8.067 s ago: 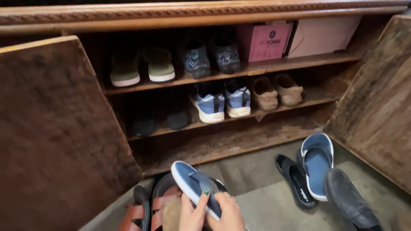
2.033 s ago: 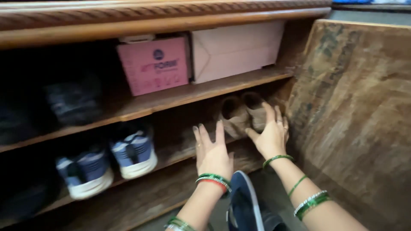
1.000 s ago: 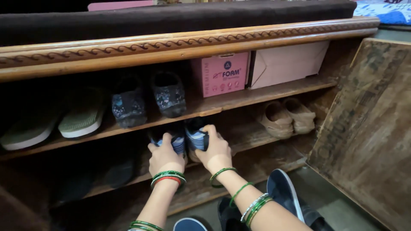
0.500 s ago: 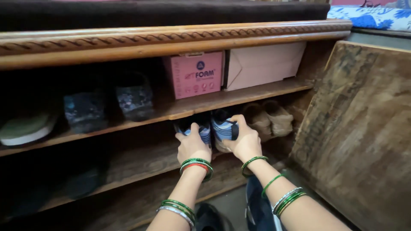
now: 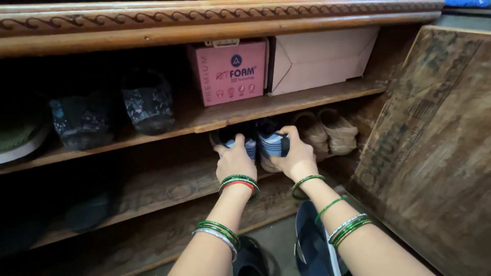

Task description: The person removes various shoes from a wooden shoe cabinet and rearranges them neatly on the shelves. They handle sneakers, sandals, and flats, placing them in pairs and aligning them on the shelves.

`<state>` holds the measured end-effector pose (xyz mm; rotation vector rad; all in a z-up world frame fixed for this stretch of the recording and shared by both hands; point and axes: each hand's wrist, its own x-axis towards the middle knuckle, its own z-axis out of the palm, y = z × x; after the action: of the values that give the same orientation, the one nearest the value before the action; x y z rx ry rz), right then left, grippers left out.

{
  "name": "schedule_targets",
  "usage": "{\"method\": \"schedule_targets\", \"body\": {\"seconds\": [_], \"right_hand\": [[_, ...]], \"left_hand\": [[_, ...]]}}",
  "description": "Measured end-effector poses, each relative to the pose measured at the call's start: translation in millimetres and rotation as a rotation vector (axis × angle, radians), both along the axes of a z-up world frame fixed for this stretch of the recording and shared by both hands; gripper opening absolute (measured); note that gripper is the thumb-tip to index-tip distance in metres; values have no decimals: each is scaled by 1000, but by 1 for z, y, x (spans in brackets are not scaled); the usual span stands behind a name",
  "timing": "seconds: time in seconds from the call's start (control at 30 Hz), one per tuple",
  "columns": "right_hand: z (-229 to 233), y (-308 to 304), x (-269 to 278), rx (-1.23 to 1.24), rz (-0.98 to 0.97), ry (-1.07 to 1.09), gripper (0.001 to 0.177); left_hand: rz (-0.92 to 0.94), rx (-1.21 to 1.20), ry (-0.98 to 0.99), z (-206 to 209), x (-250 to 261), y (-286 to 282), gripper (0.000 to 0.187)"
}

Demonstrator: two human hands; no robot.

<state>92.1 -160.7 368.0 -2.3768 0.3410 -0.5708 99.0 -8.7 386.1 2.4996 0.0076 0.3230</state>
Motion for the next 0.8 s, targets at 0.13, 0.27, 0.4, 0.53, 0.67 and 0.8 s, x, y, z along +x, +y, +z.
{"method": "schedule_targets", "body": {"seconds": [0.13, 0.27, 0.4, 0.53, 0.67, 0.8], "right_hand": [[-3, 1, -8, -34, 63, -99, 83], [-6, 15, -37, -98, 87, -372, 95], [-44, 40, -83, -54, 103, -498, 89], [-123, 73, -129, 14, 119, -93, 86], [-196, 107, -171, 38, -6, 562, 105], [-271, 123, -196, 18, -84, 690, 98]], "left_hand": [[-39, -25, 39, 7, -14, 8, 79], [-97, -51, 34, 9, -42, 29, 100], [-165, -26, 22, -19, -87, 65, 104], [-234, -91, -6, -85, -127, 104, 96], [-272, -153, 137, -175, -153, 106, 71], [-159, -265, 400, -261, -168, 81, 48]]}}
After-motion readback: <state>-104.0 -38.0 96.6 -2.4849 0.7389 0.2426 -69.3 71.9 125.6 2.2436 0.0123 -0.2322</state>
